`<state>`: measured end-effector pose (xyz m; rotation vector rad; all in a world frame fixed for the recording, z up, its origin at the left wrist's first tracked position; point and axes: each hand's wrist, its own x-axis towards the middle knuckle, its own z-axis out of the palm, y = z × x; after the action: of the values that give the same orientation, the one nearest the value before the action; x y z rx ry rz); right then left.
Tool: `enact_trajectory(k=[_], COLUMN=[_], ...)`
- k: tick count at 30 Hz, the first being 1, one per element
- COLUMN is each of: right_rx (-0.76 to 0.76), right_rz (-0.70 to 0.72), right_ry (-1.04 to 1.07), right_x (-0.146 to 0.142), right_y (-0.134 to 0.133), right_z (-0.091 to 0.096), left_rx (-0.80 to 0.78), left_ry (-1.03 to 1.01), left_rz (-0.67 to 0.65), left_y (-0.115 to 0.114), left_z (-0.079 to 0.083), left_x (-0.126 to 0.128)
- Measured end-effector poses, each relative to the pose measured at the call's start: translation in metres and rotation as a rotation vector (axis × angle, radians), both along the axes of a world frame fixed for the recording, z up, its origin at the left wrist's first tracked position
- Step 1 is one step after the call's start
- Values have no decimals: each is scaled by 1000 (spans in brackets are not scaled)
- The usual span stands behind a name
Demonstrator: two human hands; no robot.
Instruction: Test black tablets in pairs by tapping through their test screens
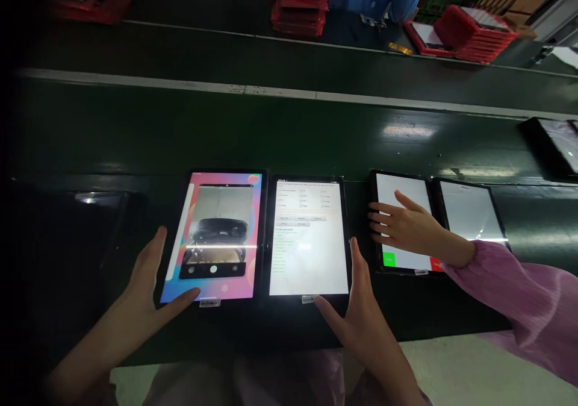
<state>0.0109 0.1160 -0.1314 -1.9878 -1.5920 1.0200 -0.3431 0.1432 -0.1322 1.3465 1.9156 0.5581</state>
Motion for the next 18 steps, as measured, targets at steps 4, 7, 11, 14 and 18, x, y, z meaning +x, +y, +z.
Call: enact_trajectory(k=[4, 7, 11, 14, 18], right_rx=[41, 118, 126, 104, 100], right_rz=[-17, -100, -202, -234, -245], right_ry=[-11, -20, -3, 3, 25], right_x=[-3, -7, -11, -14, -15], right_y=[3, 12, 24, 27, 25], right_z=[-7, -11, -11, -10, -7], left_rx=[-22, -42, -109, -103, -69], left_ry=[-19, -58, -154, -153, -17], left_rz=[17, 89, 231, 267, 239], left_y=[0, 6, 17, 27, 37], left_z=[10, 6, -9, -15, -6], left_x=[11, 3, -21, -28, -5])
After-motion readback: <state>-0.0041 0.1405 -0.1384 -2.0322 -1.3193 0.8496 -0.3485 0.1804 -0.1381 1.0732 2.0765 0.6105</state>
